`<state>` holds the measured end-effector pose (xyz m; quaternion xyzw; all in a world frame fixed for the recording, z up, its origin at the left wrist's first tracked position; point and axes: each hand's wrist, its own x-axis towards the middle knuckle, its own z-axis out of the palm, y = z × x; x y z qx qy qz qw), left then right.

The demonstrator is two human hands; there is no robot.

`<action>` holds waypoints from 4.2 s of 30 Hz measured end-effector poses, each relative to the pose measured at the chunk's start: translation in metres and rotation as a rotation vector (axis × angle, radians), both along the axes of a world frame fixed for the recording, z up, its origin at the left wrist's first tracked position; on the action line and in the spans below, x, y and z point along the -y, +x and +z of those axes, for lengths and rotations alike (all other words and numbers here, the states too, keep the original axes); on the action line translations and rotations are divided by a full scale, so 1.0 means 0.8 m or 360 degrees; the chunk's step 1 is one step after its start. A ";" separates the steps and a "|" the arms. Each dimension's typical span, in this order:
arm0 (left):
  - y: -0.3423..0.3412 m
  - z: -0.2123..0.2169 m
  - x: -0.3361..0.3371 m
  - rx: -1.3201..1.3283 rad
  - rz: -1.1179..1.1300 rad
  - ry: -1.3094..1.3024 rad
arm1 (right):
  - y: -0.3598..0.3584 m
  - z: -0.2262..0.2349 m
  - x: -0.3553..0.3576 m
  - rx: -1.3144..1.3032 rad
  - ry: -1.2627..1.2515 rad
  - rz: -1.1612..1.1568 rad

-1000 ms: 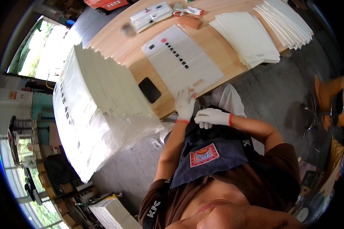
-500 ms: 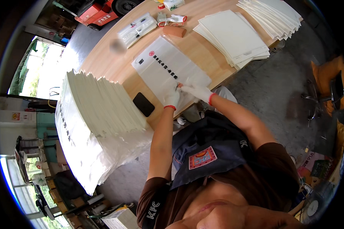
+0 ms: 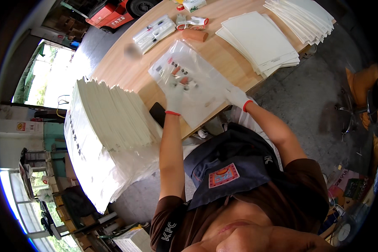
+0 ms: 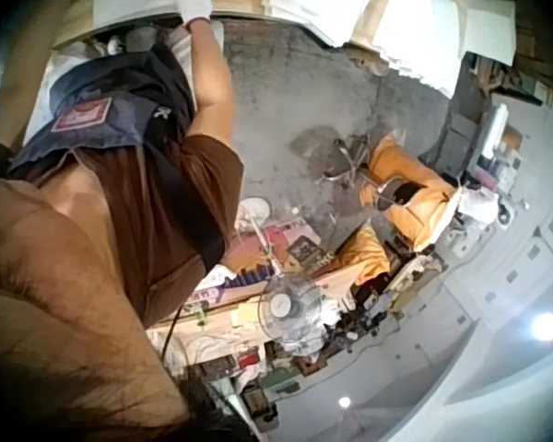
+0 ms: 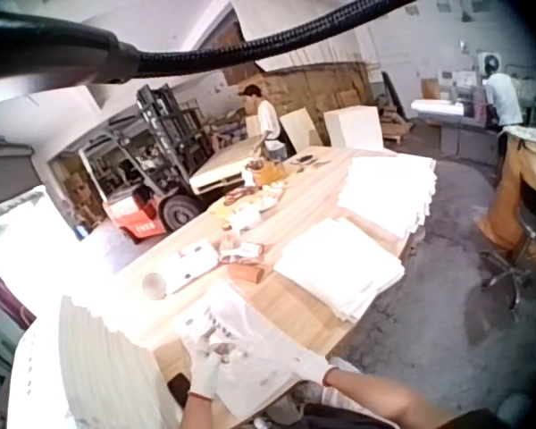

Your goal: The person repeatedly picks up white paper documents from a stack, places them into clear plastic sleeves, and sets the sealed sleeves aside. The process is repeated continuously throughout the clip.

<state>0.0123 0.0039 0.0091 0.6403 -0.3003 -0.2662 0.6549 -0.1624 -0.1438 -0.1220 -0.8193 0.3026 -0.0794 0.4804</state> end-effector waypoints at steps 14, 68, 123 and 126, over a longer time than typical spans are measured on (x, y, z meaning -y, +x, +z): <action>-0.186 -0.009 -0.012 0.1189 -0.0458 0.0361 | 0.034 0.062 -0.045 0.0010 -0.0492 0.0795; -0.123 0.075 -0.076 0.1222 -0.0259 0.0463 | -0.076 0.165 -0.031 -0.0316 -0.1538 0.0952; -0.243 -0.182 -0.333 -0.0374 0.0814 0.0341 | -0.200 0.086 -0.069 -0.0806 -0.0966 0.1279; -0.190 -0.199 -0.289 -0.0706 0.0916 0.0467 | -0.165 -0.011 -0.017 -0.0181 -0.1170 0.0706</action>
